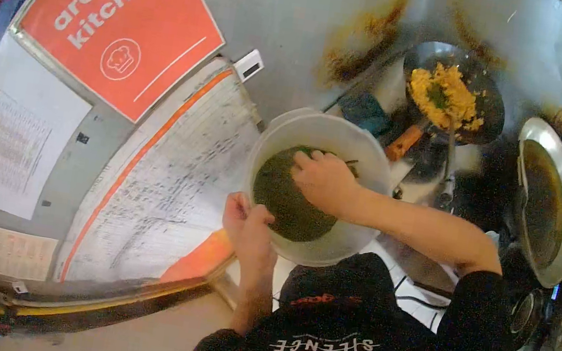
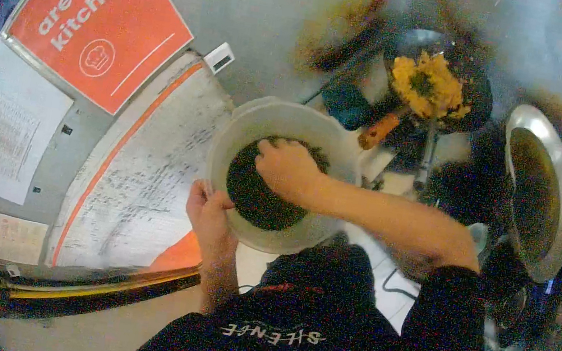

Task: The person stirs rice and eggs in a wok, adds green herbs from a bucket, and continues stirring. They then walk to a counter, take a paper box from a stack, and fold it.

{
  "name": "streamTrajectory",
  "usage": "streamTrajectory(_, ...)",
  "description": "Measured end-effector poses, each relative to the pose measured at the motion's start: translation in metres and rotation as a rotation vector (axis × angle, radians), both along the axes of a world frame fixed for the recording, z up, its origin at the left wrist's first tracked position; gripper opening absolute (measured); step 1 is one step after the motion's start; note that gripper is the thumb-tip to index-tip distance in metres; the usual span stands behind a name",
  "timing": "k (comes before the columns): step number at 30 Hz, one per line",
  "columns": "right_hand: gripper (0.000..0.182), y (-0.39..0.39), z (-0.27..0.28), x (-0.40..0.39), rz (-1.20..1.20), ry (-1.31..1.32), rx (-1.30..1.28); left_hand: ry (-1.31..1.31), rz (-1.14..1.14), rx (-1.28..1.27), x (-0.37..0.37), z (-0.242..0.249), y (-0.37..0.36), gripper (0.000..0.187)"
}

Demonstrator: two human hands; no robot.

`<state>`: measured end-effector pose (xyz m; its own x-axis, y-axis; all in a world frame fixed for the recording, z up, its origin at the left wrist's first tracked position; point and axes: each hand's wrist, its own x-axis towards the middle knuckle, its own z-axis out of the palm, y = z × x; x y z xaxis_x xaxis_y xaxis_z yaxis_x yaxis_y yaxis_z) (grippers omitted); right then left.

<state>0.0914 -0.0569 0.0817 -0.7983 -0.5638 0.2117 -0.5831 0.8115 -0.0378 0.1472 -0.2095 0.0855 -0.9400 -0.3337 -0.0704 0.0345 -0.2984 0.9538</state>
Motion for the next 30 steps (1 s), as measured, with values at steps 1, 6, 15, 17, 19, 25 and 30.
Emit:
streamTrajectory(1,0.015,-0.011,-0.013,0.007,0.043,-0.006,0.043,-0.005,-0.015,-0.009,0.005,0.005,-0.003,0.017)
streamTrajectory(6,0.015,-0.036,-0.016,0.061,0.201,-0.327,0.121,0.013,0.013,0.015,0.019,0.007,-0.033,0.019)
streamTrajectory(15,0.027,-0.05,-0.024,0.064,-0.04,-1.028,-0.355,0.006,-0.023,-0.065,0.04,-0.018,-0.077,0.023)
streamTrajectory(17,0.026,-0.046,-0.022,0.063,-0.073,-1.067,-0.429,-0.009,-0.009,-0.059,0.041,-0.018,-0.083,0.024)
streamTrajectory(19,0.023,-0.04,-0.012,0.061,-0.127,-1.146,-0.505,-0.032,0.0,-0.034,0.043,-0.011,-0.082,0.024)
streamTrajectory(25,0.016,0.011,0.045,0.05,-0.253,-1.229,-0.894,-0.101,0.029,-0.181,0.033,-0.001,-0.075,0.022)
streamTrajectory(30,0.014,0.112,0.11,0.04,-0.384,-1.042,-1.114,-0.068,0.008,-0.019,0.03,0.0,-0.05,0.026)
